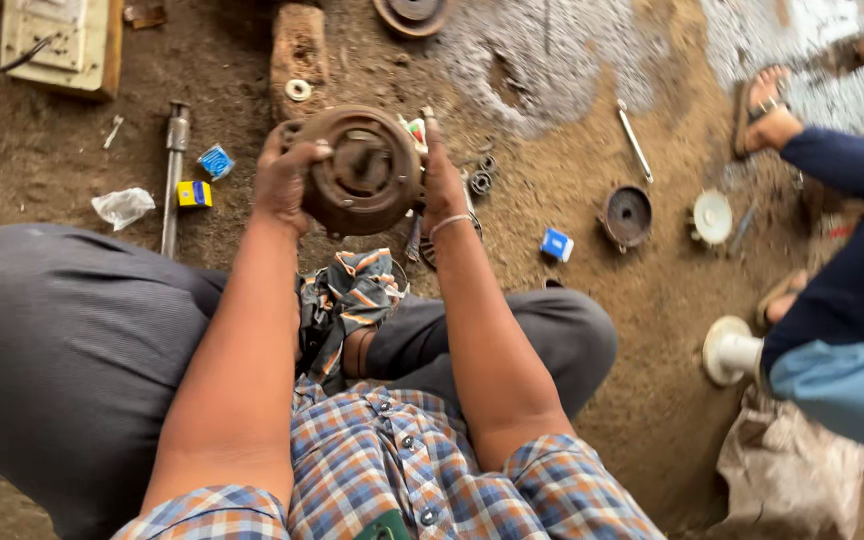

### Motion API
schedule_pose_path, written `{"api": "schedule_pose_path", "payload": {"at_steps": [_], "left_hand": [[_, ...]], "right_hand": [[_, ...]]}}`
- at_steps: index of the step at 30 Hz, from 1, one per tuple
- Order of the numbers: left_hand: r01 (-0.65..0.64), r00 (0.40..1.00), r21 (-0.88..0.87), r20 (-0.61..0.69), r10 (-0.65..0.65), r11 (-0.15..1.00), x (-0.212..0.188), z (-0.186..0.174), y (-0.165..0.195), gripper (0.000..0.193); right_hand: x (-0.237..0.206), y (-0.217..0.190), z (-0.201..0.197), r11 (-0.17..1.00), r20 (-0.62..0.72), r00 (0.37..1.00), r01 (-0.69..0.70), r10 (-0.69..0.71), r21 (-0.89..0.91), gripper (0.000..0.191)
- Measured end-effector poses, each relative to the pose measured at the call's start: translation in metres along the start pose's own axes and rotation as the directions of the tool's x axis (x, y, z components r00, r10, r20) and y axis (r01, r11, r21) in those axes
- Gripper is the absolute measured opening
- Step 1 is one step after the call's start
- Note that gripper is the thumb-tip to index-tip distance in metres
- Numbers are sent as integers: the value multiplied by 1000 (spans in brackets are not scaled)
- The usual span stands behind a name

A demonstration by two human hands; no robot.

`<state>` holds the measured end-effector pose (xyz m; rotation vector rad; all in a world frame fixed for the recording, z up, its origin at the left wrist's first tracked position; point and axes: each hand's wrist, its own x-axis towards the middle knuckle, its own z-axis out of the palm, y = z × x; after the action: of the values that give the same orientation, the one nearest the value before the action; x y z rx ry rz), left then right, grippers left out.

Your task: The person sits on the ground and repairs a motor component. They use a screwdriver to adjust parts, apply lubricant from a green tube, and wipe the component with a cloth. The person also handles a small bag of bearings and places them into the motor housing.

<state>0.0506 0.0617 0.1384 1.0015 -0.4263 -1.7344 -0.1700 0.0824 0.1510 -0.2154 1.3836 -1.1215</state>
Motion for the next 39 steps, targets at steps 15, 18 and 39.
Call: {"api": "schedule_pose_path", "payload": {"at_steps": [15,18,39], "left_hand": [[193,978,77,68,-198,978,-29,-40,-20,68],[200,979,88,18,-202,976,-33,-28,-16,71],[49,997,264,47,-64,963,-38,-28,-32,82]], "right_hand": [[-16,31,-20,972,167,958,-230,234,-43,64],[-17,25,-18,968,201,947,-246,249,-42,62],[-50,44,-41,979,294,946,-175,137,108,65]]}}
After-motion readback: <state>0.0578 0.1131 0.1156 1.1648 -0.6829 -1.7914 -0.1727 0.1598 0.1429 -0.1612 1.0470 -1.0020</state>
